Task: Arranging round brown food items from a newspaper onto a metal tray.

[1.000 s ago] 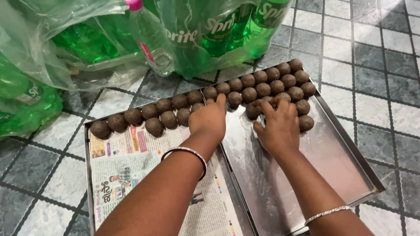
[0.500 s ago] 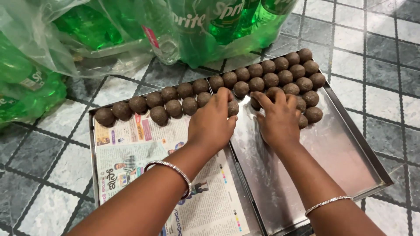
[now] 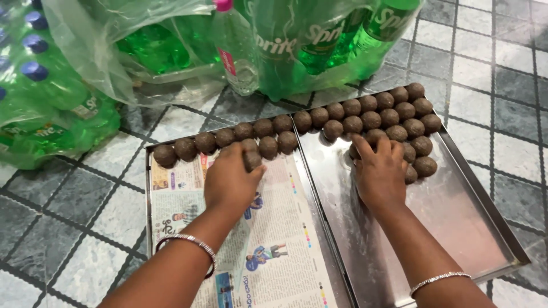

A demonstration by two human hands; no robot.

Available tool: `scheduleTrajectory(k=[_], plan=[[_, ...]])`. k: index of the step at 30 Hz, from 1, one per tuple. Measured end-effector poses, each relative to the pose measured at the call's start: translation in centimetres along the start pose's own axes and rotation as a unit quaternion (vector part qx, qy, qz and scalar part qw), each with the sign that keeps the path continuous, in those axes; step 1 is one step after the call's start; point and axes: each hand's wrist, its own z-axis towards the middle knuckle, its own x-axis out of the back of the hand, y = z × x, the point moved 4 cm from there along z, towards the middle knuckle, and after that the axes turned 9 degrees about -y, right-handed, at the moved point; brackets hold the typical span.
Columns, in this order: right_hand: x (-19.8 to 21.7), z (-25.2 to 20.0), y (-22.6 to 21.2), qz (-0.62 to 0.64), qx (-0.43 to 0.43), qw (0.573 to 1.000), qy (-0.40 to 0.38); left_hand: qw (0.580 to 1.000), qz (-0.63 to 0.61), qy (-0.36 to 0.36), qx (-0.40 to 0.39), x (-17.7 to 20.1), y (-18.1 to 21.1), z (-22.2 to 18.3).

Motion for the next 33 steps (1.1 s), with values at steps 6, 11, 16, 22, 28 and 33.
scheduleTrajectory(k=[6, 11, 16, 22, 28, 33], plan=[[-0.1, 0.2, -0.1, -0.024, -0.004, 1.0, 0.008, 0.998, -0.034, 0.041, 0.037, 2.7, -4.2, -2.0], [-0.4, 0.1, 0.1, -0.026, 0.001, 1.0, 0.016, 0.991, -0.106, 0.04, 0.076, 3.5, -7.0, -1.7], [-0.4, 0.0, 0.1, -0.035, 0.005, 0.999, 0.022, 0.969, -0.226, 0.016, 0.094, 2.6, -8.0, -1.1], [-0.7, 0.2, 0.4, -0.049, -0.014, 0.999, 0.001, 0.97, -0.234, -0.007, 0.062, 2.2, -6.6, -0.9], [-1.2, 0.6, 0.7, -0.074, -0.037, 0.996, -0.032, 0.976, -0.21, -0.023, 0.048, 2.8, -5.6, -1.1], [-1.5, 0.6, 0.9, -0.072, -0.04, 0.996, -0.027, 0.974, -0.214, -0.076, 0.024, 2.4, -5.2, -1.5]])
